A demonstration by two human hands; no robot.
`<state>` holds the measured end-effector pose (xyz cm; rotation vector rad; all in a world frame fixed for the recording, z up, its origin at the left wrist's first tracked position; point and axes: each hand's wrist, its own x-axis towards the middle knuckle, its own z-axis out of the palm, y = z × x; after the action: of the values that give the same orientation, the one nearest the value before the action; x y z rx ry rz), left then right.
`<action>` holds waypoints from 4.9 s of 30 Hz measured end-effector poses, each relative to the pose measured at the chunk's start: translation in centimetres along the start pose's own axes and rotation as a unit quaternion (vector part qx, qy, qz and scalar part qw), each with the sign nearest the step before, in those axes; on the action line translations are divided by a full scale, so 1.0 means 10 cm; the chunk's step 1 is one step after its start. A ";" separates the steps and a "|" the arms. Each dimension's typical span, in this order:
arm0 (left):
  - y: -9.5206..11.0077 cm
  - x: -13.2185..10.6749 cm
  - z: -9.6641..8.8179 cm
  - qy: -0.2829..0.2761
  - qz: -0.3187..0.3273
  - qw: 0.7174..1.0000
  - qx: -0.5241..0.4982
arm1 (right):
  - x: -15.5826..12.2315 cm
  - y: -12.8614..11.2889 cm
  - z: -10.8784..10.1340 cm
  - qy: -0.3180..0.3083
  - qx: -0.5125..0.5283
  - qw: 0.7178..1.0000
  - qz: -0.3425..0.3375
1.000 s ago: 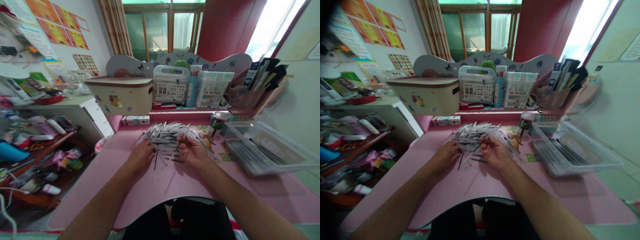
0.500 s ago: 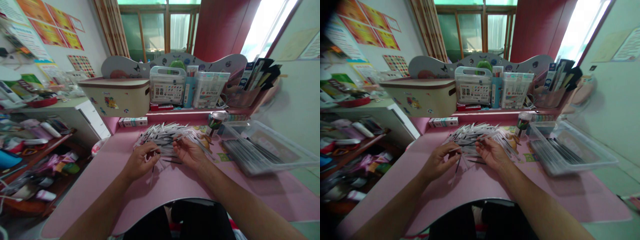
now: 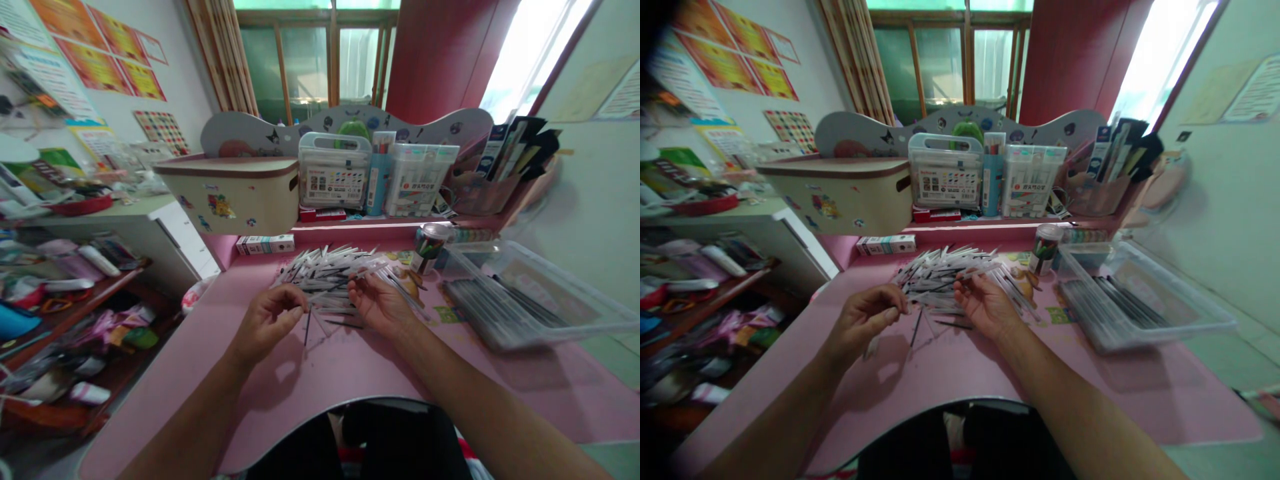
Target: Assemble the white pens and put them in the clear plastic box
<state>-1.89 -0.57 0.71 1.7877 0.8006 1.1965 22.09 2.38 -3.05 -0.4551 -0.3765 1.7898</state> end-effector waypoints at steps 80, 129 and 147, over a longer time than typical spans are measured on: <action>-0.07 0.11 0.32 -0.019 -0.174 0.985 -0.001 | -0.15 0.22 0.14 -0.057 -0.240 0.969 -0.017; -0.14 0.05 0.36 0.006 -0.096 0.988 0.123 | -0.17 0.24 0.15 -0.043 -0.322 0.945 -0.027; -0.08 0.05 0.32 -0.010 -0.060 0.981 0.182 | -0.15 0.23 0.11 -0.043 -0.322 0.945 -0.025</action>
<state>1.21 -0.66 -0.50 2.0046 1.1565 0.9970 19.96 0.32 -3.04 -0.8142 -1.0381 1.6122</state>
